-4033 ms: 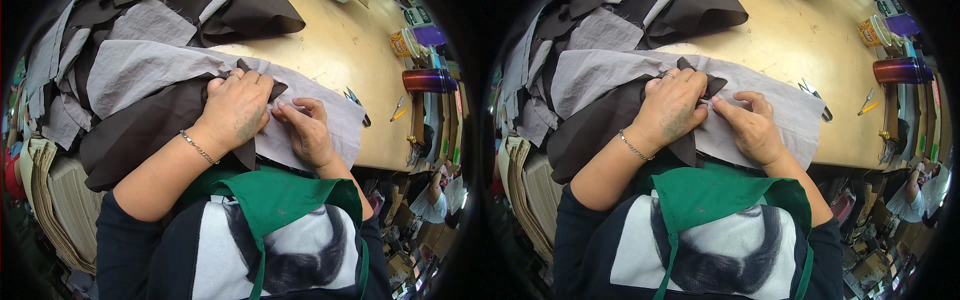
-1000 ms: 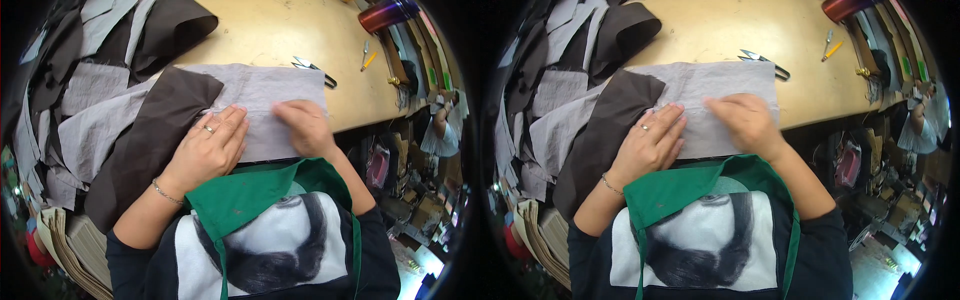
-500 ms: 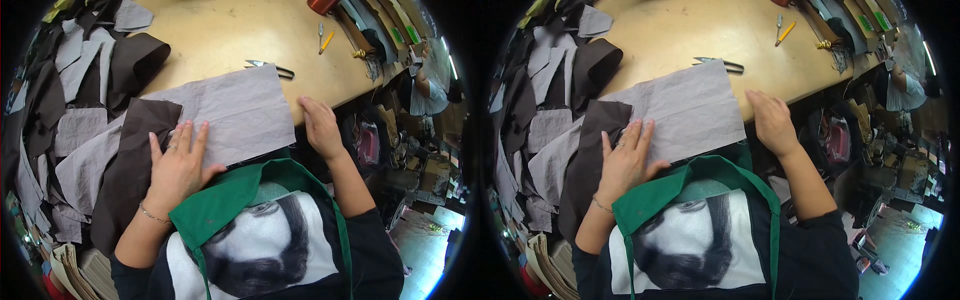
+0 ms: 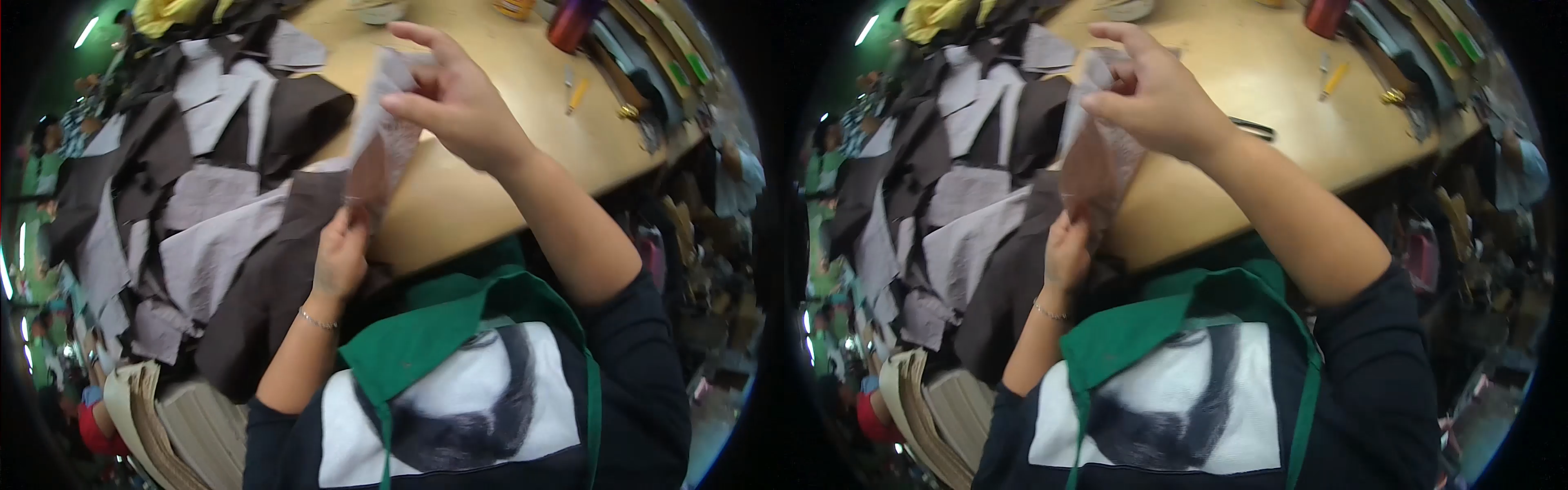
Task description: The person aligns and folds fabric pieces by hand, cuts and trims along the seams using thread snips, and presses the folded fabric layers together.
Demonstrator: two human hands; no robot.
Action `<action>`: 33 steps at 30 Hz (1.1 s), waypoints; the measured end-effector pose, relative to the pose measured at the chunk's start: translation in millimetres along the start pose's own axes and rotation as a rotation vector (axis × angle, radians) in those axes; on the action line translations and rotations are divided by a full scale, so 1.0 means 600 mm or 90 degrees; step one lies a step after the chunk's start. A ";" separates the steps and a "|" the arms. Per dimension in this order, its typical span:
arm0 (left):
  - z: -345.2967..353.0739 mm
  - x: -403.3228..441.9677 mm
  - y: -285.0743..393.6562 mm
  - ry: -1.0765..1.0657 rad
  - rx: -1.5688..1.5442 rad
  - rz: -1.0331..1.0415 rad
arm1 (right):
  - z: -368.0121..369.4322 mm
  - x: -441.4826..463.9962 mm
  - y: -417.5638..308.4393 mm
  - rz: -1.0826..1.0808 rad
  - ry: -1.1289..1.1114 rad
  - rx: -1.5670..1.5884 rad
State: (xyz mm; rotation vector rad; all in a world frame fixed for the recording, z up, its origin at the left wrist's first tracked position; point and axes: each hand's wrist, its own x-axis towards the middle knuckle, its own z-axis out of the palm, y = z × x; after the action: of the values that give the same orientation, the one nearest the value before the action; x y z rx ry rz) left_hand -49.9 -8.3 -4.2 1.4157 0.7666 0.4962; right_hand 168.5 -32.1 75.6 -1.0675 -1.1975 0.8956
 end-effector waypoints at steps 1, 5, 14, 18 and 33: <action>-0.004 0.003 0.020 0.076 -0.306 -0.008 | 0.007 0.044 0.022 -0.032 0.012 -0.002; -0.118 0.031 -0.091 0.126 -0.490 0.008 | 0.033 0.128 0.126 -0.088 0.106 -0.365; -0.110 0.023 -0.100 0.072 -0.554 0.015 | 0.037 0.076 0.199 0.176 0.139 -0.139; -0.102 0.018 -0.093 0.076 -0.648 0.019 | 0.052 0.076 0.212 0.096 0.138 -0.284; -0.184 0.002 -0.049 0.066 -0.955 0.187 | 0.103 0.146 0.245 -0.008 0.009 -0.182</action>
State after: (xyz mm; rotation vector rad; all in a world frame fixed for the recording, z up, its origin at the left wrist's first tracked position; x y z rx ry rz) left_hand -133.6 64.7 -31.7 0.0734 0.0919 1.0637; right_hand 122.7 100.9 -39.6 -1.2903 -1.3464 0.7187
